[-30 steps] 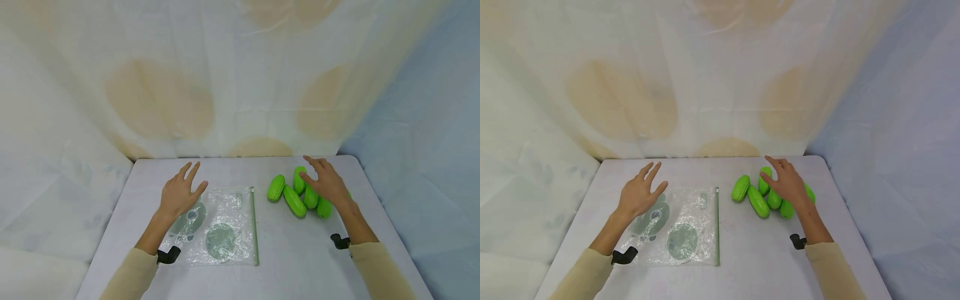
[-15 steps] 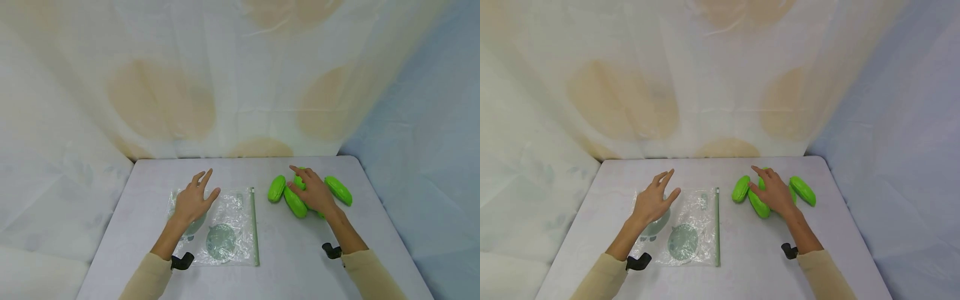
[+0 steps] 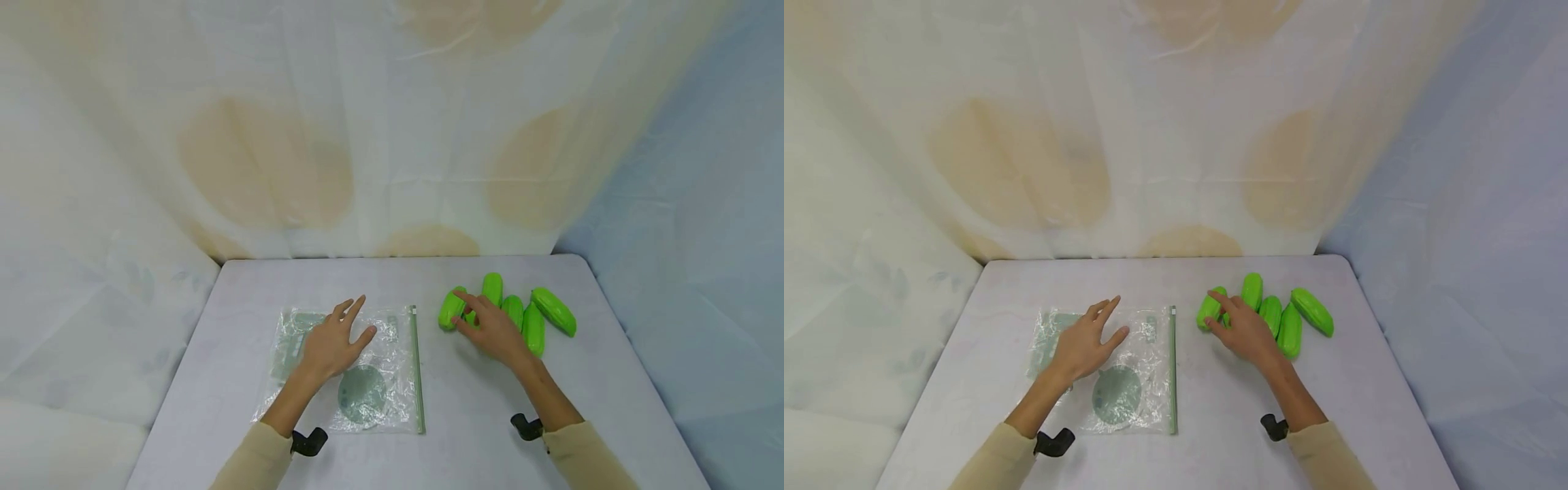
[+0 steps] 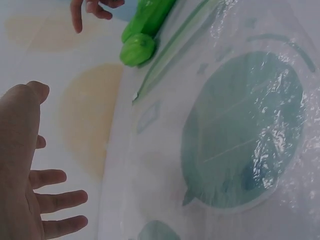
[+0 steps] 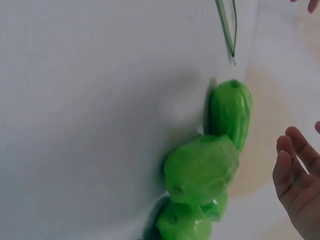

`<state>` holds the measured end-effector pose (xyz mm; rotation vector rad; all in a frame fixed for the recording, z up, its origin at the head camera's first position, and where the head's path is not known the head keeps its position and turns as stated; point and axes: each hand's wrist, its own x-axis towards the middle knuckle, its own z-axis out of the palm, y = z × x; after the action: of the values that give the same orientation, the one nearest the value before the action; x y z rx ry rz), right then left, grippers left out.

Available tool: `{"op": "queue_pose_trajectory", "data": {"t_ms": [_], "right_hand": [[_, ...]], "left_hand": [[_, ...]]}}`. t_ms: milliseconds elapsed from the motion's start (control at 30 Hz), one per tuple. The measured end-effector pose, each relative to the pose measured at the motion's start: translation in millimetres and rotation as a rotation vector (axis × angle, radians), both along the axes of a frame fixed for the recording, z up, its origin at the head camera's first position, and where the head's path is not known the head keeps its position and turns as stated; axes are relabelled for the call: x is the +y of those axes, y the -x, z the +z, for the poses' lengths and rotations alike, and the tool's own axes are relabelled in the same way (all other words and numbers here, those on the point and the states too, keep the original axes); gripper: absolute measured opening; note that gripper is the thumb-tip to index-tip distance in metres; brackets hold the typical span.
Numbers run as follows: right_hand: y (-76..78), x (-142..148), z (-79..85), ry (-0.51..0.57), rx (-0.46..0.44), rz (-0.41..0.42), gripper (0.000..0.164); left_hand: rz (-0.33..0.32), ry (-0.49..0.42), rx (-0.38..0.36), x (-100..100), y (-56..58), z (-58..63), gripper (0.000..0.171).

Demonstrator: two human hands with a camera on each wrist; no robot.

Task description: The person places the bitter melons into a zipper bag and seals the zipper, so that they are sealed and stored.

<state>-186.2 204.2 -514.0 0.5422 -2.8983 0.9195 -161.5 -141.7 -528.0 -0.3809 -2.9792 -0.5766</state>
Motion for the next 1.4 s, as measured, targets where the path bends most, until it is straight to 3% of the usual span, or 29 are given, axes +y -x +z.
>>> {"op": "queue_pose_trajectory", "data": {"t_ms": [333,567,1000,1200,1400], "right_hand": [[-12.1,-21,-23.2,0.092,-0.130,0.048,0.052],[-18.2,-28,-39.3,0.145,-0.161,0.075,0.049],[-22.1,-36,-57.1,0.119,-0.242,0.113,0.048],[-23.7,-39,-61.6,0.073,-0.217,0.120,0.046],[-24.7,-41,-61.5,0.054,-0.201,0.130,0.047]], "left_hand": [[-0.065,-0.002,0.004,20,-8.6,-20.8,0.074],[-0.084,-0.010,-0.010,32,-12.4,-33.4,0.072],[-0.111,0.032,-0.040,57,-22.9,-56.0,0.075],[-0.091,0.026,-0.072,69,-24.9,-64.5,0.083],[-0.099,0.054,-0.054,77,-26.3,-67.3,0.086]]}}
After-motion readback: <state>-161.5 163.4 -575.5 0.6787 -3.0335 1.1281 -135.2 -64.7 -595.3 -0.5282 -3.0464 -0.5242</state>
